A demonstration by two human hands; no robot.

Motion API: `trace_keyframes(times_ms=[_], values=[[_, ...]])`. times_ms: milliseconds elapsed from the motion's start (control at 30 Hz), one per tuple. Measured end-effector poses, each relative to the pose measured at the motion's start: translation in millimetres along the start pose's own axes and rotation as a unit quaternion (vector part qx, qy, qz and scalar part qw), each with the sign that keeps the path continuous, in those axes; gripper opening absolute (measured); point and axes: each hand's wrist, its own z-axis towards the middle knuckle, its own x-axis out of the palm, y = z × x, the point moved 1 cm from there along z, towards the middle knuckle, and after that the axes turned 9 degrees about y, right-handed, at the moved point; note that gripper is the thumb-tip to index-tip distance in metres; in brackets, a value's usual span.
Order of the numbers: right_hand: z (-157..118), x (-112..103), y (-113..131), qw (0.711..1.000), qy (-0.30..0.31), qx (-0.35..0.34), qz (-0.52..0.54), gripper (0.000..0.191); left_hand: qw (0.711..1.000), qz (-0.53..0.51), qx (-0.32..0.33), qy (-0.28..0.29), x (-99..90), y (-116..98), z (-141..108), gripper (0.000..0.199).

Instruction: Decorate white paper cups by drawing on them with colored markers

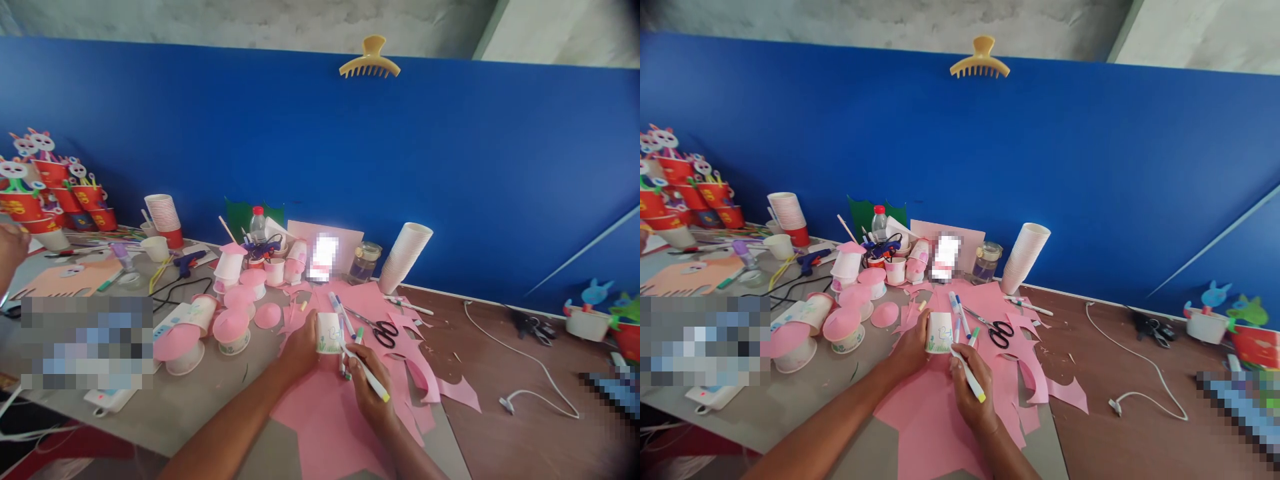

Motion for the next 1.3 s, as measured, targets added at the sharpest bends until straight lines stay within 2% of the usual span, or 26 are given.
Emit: trace_keyframes(times_ms=[100,267,400,600,800,1167,1300], values=[[-1,1,-1,1.000,-0.006,0.025,0.001,0.015,1.000,0.007,0.004,0.003,0.1,0,-1,0.032],[0,1,-1,0.999,-0.007,0.045,-0.001,0.020,0.999,0.042,-0.002,-0.007,2.4,2,0,0.057],[1,1,-2,0.999,-0.010,0.045,-0.008,0.021,0.998,0.059,0.009,0.004,2.1,0,0,0.065],[0,2,-3,0.999,0.004,0.042,-0.004,0.018,0.998,0.065,-0.003,0.009,4.2,3,1,0.068],[0,2,-4,0.999,0.000,0.042,-0.012,0.022,0.998,0.063,0.020,-0.003,8.4,9,3,0.064],[-2,2,-9,0.999,0.014,0.043,-0.014,0.016,0.998,0.051,0.040,-0.008,8.3,10,3,0.055],[-2,2,-9,0.999,0.014,0.042,-0.013,0.016,0.997,0.060,0.046,-0.020,10.0,11,3,0.059]])
